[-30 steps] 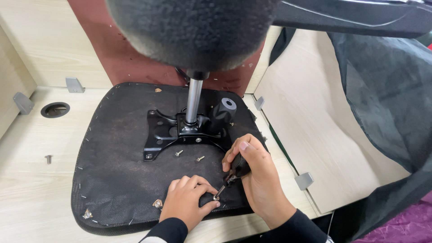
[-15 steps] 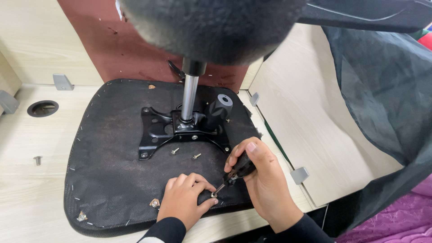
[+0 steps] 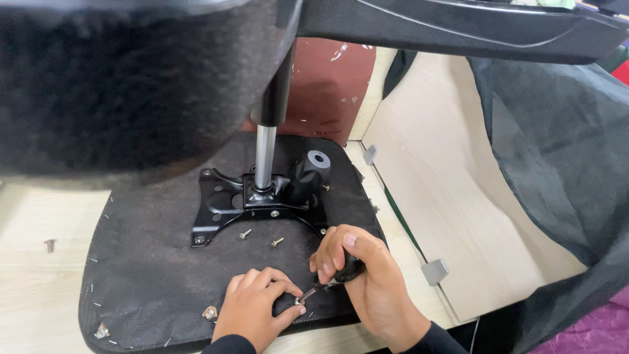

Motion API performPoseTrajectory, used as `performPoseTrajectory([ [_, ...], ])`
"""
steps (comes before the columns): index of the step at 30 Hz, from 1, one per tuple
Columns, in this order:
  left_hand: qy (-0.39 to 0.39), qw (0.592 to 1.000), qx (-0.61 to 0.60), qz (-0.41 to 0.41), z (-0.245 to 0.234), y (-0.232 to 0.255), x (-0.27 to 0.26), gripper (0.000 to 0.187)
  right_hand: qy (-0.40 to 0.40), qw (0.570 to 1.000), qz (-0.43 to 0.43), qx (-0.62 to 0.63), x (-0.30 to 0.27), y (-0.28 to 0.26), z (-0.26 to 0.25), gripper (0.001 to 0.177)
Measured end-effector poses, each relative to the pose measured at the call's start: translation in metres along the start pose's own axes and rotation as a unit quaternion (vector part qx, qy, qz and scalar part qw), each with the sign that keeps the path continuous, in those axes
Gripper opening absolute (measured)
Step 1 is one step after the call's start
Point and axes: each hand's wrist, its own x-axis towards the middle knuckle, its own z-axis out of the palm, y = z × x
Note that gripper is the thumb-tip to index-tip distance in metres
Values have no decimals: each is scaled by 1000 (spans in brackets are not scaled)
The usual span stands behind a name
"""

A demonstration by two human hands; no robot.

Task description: The person uses a screwdriver to tighten screws into the underside of an office chair seat, securing the seat to its metal mounting plate. The person rotates the chair to access different screw locations and continues tightening until the seat is firmly attached.

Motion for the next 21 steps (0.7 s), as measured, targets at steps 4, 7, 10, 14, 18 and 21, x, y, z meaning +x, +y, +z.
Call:
performPoseTrajectory([
  [4,-2,1000,-1,-22,2,2,0,26,-30,999,8,-17,4,-3,-4,39],
  [7,3,999,-5,-33,1,5,-1,23,-57,998,10,-40,7,-5,-4,37],
  [10,7,999,3,-36,0,8,-1,22,-24,996,75,-33,10,-7,-5,32],
  [14,-19,997,21,-75,-1,12,0,23,1,991,133,-24,13,-9,-9,20],
  [18,1,998,24,-54,-1,12,1,23,-16,990,116,-76,13,-10,-17,28],
  [21,2,998,33,-58,2,12,1,26,-20,991,92,-91,13,-10,-19,29],
])
